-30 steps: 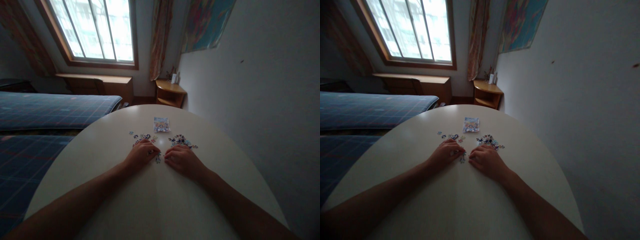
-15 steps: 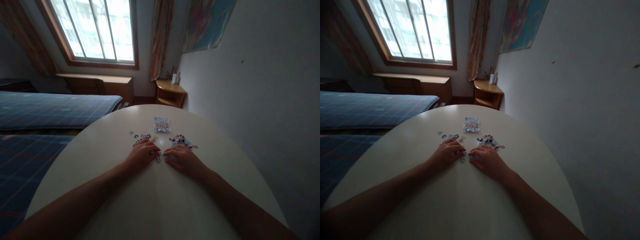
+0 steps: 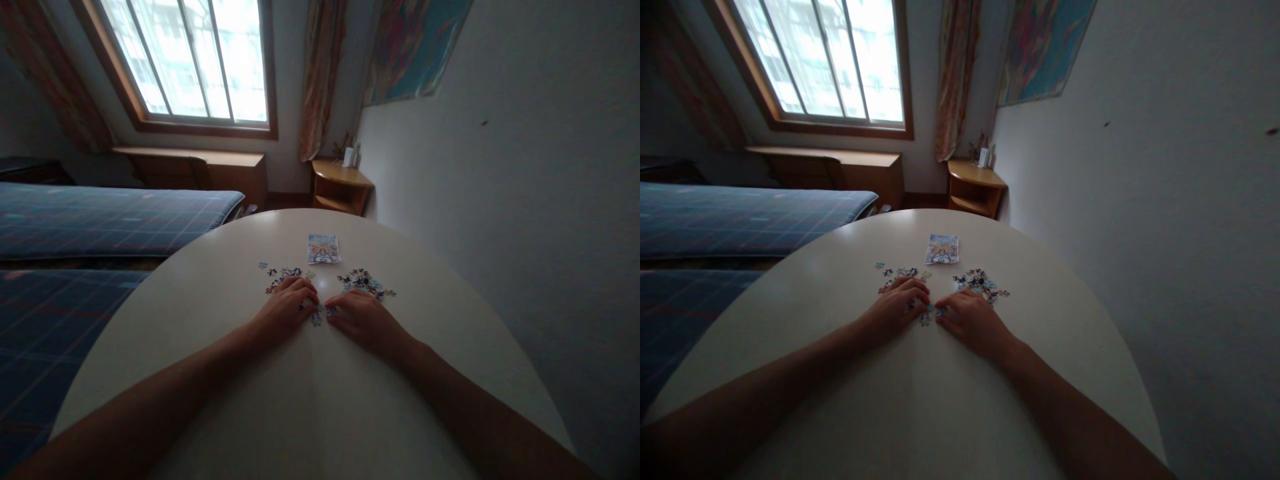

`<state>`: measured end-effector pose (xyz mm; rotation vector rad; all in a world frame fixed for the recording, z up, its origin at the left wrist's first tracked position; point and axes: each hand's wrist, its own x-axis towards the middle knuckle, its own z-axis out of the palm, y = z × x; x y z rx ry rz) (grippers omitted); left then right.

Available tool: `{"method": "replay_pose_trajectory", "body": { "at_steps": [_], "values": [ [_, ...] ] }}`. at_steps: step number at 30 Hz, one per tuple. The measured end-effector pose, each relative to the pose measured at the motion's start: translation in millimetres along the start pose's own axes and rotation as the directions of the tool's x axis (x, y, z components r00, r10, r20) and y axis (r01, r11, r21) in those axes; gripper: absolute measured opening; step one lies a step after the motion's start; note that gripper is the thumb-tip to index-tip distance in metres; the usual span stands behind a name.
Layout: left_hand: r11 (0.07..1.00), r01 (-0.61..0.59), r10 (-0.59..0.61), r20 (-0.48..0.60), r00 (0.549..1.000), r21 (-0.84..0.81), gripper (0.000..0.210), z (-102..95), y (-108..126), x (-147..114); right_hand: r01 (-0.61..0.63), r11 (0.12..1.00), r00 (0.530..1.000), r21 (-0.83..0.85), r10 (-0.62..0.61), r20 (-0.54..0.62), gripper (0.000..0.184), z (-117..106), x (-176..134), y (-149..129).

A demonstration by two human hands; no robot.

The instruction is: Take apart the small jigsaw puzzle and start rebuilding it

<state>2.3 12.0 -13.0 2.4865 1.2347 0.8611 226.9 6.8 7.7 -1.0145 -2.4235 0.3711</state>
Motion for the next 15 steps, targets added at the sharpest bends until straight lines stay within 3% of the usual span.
{"method": "replay_pose_trajectory", "body": {
  "at_steps": [15],
  "values": [
    [0.988,-0.077,0.077,0.001,0.997,0.136,0.007,-3.0,8.5,0.3,0.022,1.0,0.999,0.004,-0.022,-0.034,0.019,2.2,1.3,-0.5]
  ]
}}
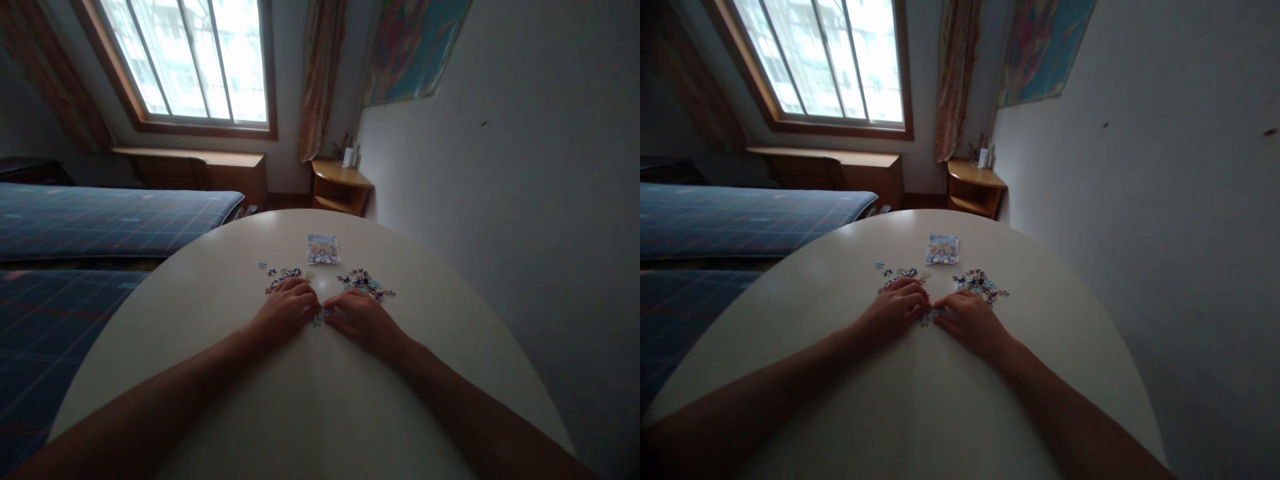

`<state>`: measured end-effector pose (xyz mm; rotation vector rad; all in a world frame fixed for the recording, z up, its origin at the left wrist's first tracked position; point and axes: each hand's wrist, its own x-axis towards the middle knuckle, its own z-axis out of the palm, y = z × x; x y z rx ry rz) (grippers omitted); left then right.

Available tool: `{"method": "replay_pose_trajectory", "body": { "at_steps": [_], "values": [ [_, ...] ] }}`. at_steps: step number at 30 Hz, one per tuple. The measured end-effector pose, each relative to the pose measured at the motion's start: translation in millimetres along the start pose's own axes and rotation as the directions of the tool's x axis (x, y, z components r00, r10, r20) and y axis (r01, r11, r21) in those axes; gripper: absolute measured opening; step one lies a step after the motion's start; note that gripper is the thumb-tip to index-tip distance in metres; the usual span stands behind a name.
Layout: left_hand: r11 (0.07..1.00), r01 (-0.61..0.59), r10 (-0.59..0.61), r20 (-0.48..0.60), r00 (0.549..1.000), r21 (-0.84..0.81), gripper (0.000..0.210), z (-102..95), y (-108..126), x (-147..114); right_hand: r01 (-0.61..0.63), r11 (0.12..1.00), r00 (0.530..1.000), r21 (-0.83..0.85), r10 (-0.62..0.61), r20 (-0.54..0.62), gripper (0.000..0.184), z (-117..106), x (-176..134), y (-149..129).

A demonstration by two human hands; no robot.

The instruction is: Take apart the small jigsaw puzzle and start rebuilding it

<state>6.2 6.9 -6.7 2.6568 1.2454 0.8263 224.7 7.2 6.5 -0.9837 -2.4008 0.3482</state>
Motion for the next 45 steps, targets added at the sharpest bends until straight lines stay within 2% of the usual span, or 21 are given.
{"method": "replay_pose_trajectory", "body": {
  "at_steps": [6,9,12,15,25,29,35,42,45],
  "values": [
    [0.999,-0.033,0.033,0.002,0.999,0.028,0.007,-2.0,1.0,0.5,-0.028,1.0,1.0,0.005,0.028,0.014,0.022,-0.4,0.5,-0.1],
    [0.998,-0.056,0.056,-0.017,0.998,0.024,0.009,-3.2,0.6,-0.1,0.033,0.999,0.999,0.017,-0.033,0.032,0.022,-1.6,-0.5,1.9],
    [1.0,-0.019,0.019,-0.062,0.998,0.002,0.014,-4.5,-1.9,-0.4,0.105,0.994,0.993,0.011,-0.105,0.046,0.017,-2.4,-2.1,4.6],
    [0.999,0.043,-0.045,-0.088,0.995,-0.029,0.016,-6.2,-5.0,-0.3,0.129,0.991,0.99,-0.025,-0.128,0.06,0.017,-3.1,-3.7,5.6],
    [0.998,0.024,-0.02,0.05,0.999,-0.064,0.041,-8.3,-5.2,-4.4,0.144,0.986,0.989,-0.085,-0.14,0.048,0.022,-5.1,-5.5,1.5],
    [0.998,0.036,-0.032,0.077,0.997,-0.059,0.042,-7.4,-7.0,-4.0,0.199,0.976,0.979,-0.085,-0.194,0.063,0.023,-7.5,-5.7,-3.6],
    [0.975,0.214,-0.217,-0.066,0.974,-0.056,0.027,-2.9,-15.1,1.3,0.342,0.939,0.929,-0.034,-0.332,0.166,0.025,-9.8,-6.9,-9.5],
    [0.958,0.287,-0.286,-0.123,0.95,-0.013,0.028,-2.8,-17.9,3.1,0.339,0.935,0.918,0.105,-0.353,0.183,0.026,-18.2,-6.9,-16.1],
    [0.949,0.315,-0.308,-0.163,0.937,0.017,0.028,-9.6,-26.5,2.5,0.313,0.946,0.939,0.083,-0.322,0.123,0.023,-22.3,-5.6,-8.7]
  ]
}}
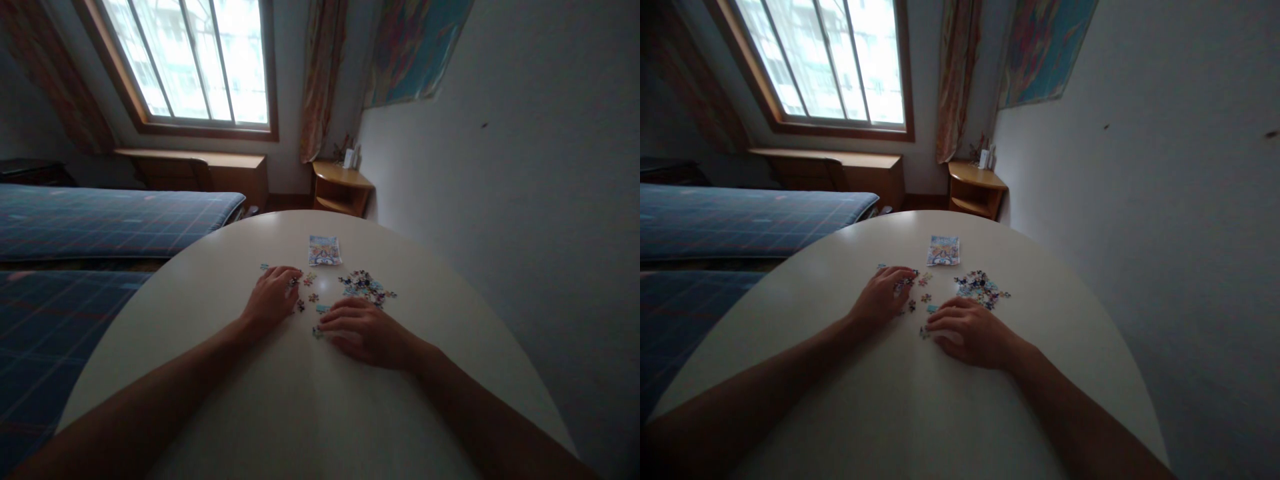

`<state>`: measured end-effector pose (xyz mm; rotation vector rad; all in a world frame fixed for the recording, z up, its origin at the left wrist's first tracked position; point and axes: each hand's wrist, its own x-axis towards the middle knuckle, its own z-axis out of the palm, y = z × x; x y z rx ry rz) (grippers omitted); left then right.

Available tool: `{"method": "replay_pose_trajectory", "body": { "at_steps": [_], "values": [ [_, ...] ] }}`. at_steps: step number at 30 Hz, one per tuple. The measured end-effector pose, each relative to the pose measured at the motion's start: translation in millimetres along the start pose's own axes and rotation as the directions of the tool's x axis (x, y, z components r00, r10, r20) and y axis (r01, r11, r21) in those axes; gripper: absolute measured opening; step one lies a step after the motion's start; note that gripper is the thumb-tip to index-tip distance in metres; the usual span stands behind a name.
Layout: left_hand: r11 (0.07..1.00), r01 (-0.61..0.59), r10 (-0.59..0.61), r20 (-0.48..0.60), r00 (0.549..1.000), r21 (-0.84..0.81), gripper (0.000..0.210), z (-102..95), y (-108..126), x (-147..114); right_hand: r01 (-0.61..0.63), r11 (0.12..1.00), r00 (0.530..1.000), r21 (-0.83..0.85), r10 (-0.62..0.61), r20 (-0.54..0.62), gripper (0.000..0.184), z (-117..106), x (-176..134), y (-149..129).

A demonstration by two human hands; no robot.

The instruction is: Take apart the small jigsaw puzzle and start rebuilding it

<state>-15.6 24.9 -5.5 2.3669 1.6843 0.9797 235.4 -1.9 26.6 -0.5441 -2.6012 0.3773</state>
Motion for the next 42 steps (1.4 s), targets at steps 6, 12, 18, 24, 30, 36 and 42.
{"method": "replay_pose_trajectory", "body": {
  "at_steps": [6,12,18,24,30,36,42],
  "values": [
    [0.994,0.086,-0.082,-0.062,0.995,0.068,0.026,-17.6,-25.1,4.5,-0.376,0.921,0.881,-0.098,0.322,-0.347,0.02,-9.3,-12.7,37.6],
    [0.986,0.138,-0.143,0.052,0.988,0.09,0.02,-39.3,-26.8,0.0,-0.517,0.849,0.802,-0.11,0.435,-0.408,0.024,-8.7,-19.6,56.6],
    [0.981,0.117,-0.158,0.29,0.944,0.153,0.018,-56.4,-20.9,-3.5,-0.542,0.832,0.786,-0.121,0.45,-0.424,0.024,-4.9,-19.0,64.4],
    [0.992,0.097,-0.122,0.421,0.899,0.08,0.02,-53.4,-17.5,-4.1,-0.55,0.828,0.78,-0.112,0.46,-0.425,0.025,-3.2,-18.1,67.3],
    [0.998,0.064,-0.063,0.47,0.881,0.014,0.021,-49.7,-14.4,-5.0,-0.568,0.815,0.768,-0.117,0.474,-0.43,0.024,-1.4,-18.6,66.2],
    [1.0,0.019,-0.021,0.467,0.884,0.009,0.012,-48.0,-15.9,-4.5,-0.59,0.8,0.756,-0.108,0.5,-0.423,0.023,-1.5,-21.9,67.2],
    [0.999,-0.039,0.03,0.433,0.901,0.013,0.011,-46.6,-16.6,-6.0,-0.586,0.803,0.759,-0.107,0.497,-0.419,0.024,-1.8,-22.4,66.3]
  ]
}}
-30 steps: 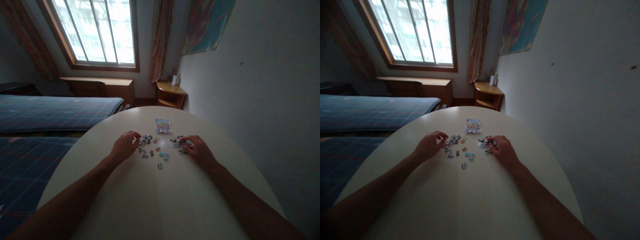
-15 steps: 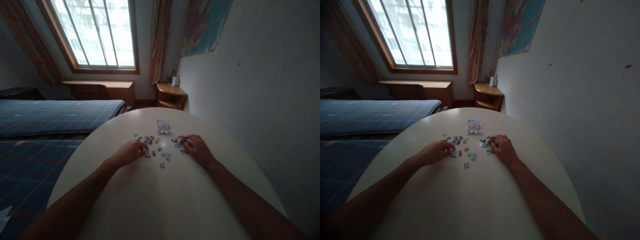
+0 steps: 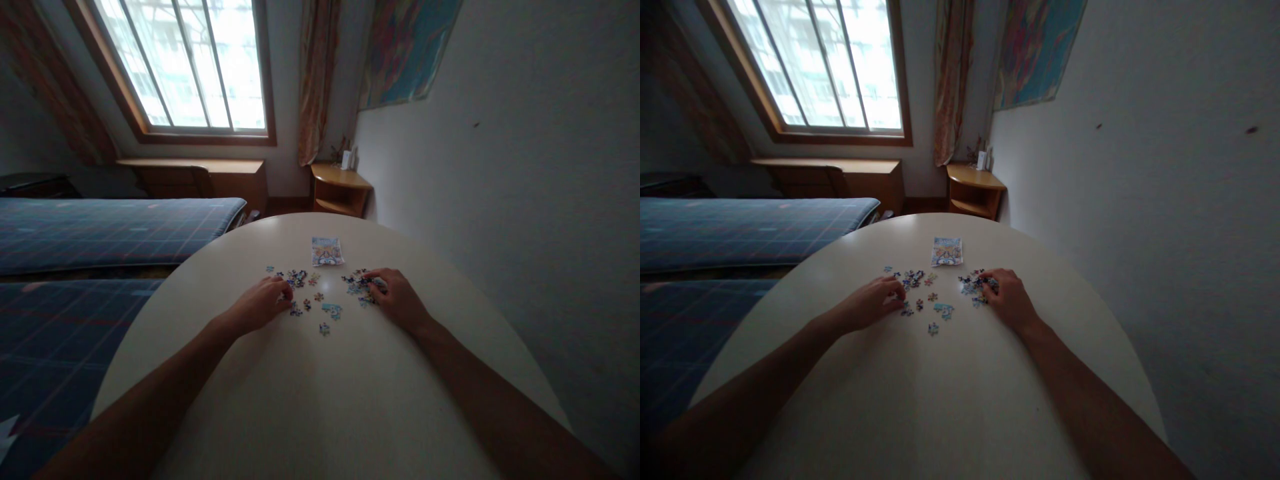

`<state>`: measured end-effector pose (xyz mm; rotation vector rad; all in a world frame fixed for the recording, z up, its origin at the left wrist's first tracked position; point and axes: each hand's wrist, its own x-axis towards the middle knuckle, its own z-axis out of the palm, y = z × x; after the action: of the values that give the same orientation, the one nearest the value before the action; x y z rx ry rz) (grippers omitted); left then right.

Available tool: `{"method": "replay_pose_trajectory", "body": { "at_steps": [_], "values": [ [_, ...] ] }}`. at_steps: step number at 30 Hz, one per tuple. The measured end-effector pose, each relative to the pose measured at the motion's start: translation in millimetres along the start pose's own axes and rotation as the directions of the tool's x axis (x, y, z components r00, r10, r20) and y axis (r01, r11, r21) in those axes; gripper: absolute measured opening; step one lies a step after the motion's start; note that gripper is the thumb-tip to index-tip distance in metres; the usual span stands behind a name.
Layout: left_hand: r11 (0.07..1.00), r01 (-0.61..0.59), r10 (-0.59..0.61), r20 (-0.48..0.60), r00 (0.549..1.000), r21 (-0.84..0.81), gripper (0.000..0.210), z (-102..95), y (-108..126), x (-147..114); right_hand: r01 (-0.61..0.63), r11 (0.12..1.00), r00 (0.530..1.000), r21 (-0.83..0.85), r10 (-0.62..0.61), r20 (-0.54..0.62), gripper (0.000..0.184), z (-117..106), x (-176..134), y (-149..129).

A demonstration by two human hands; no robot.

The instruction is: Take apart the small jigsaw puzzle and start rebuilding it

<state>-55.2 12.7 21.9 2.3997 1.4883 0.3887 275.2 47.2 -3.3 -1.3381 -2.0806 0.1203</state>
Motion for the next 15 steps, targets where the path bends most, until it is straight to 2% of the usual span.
{"method": "replay_pose_trajectory", "body": {
  "at_steps": [10,15],
  "values": [
    [0.998,0.069,-0.069,-0.005,0.998,0.01,0.012,2.0,1.4,-0.1,-0.017,1.0,1.0,0.013,0.017,0.003,0.025,-4.4,2.3,11.4],
    [0.999,0.04,-0.04,0.009,0.999,0.006,0.01,2.1,2.6,0.8,0.068,0.995,0.996,0.068,-0.072,0.057,0.021,-4.5,0.9,7.5]
  ]
}}
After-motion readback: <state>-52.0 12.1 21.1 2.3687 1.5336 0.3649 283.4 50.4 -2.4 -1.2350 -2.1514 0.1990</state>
